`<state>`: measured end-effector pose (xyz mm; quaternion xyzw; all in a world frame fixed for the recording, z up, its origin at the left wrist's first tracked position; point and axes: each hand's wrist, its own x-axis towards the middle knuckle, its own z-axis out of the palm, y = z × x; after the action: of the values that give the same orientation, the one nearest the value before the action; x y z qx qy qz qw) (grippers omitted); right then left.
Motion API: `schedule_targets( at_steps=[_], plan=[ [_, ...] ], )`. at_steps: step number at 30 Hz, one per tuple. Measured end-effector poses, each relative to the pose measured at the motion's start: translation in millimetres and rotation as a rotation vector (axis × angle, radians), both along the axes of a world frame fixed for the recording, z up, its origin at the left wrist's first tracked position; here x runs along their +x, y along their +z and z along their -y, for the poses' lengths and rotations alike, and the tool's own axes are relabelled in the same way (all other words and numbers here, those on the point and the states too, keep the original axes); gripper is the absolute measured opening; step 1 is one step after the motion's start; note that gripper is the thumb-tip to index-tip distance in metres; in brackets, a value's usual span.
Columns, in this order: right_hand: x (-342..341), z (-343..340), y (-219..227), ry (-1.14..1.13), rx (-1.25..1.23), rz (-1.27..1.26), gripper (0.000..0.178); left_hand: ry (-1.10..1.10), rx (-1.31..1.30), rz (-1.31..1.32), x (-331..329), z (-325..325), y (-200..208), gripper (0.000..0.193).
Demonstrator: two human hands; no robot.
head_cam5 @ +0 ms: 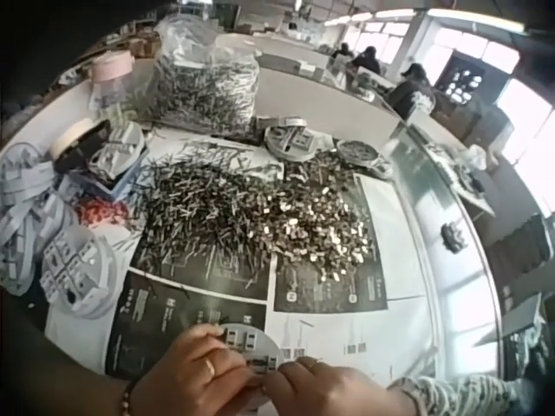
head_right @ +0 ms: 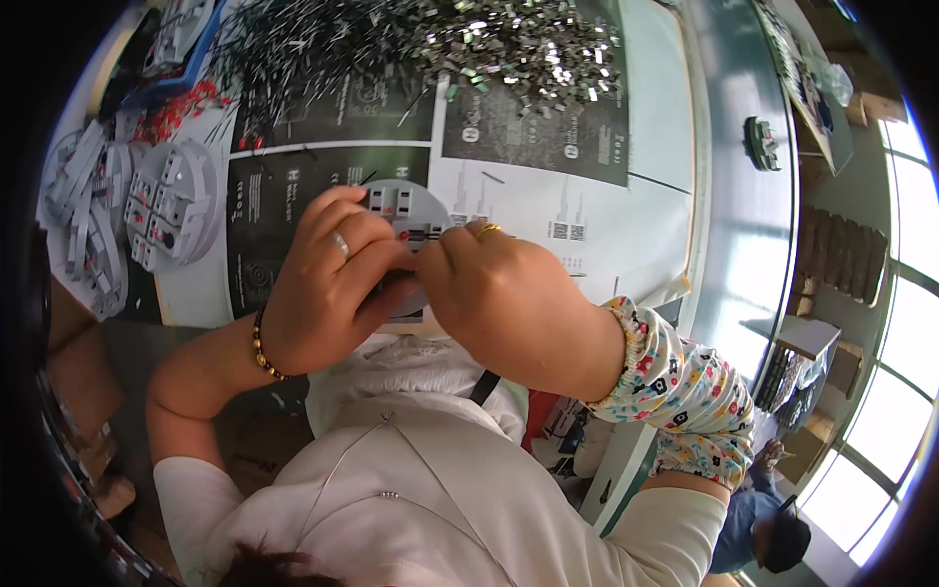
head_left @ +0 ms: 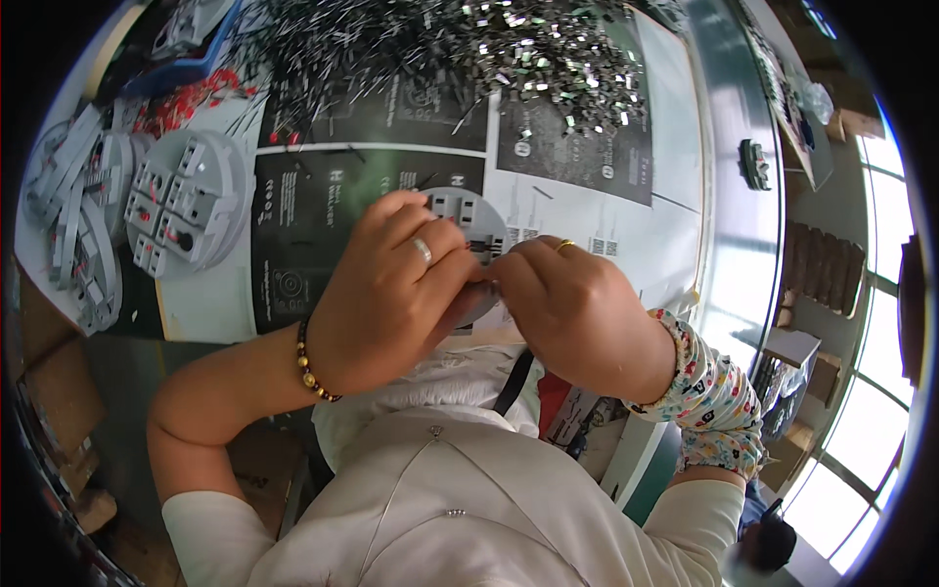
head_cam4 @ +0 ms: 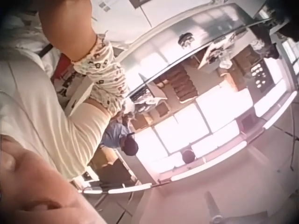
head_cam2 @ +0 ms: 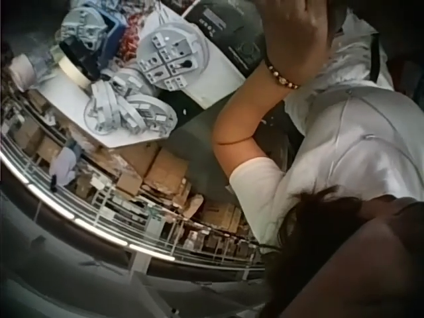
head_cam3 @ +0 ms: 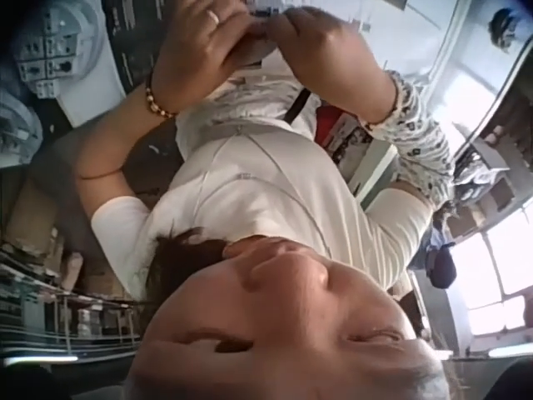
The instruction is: Assembling small electronic or mechanical components onto a circular base at an industrial workstation.
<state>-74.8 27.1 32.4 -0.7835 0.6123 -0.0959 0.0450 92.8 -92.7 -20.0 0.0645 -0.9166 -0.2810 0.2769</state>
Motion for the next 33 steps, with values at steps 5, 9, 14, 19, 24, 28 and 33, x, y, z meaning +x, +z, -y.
schedule_targets(
  at_steps=[5,9,14,19,24,28,33],
  plan=[
    [9,-5,-7,-0.015,-0.076,-0.054,0.018,-0.039,0.042,-0.031,4,-1,-4,0.016],
    [-1,7,-1,-0.183,0.113,0.211,0.016,-0.020,0.056,-0.011,3,-3,-4,0.019],
    [-17,24,13,-0.639,0.859,1.067,0.013,0.006,0.049,0.014,3,-7,-7,0.024],
    [-15,11,-1,-0.623,0.662,1.114,0.009,-0.018,0.042,0.033,8,-6,-3,0.028],
    [-13,3,12,-0.320,0.178,1.645,0.013,-0.050,0.019,0.055,26,-11,-6,0.037],
    [0,24,0,0.098,-0.127,1.845,0.022,-0.061,0.013,0.075,28,-9,-12,0.041],
    [15,20,-7,-0.230,-0.258,1.691,0.026,-0.055,0.004,0.004,26,-11,-16,0.052]
  ],
)
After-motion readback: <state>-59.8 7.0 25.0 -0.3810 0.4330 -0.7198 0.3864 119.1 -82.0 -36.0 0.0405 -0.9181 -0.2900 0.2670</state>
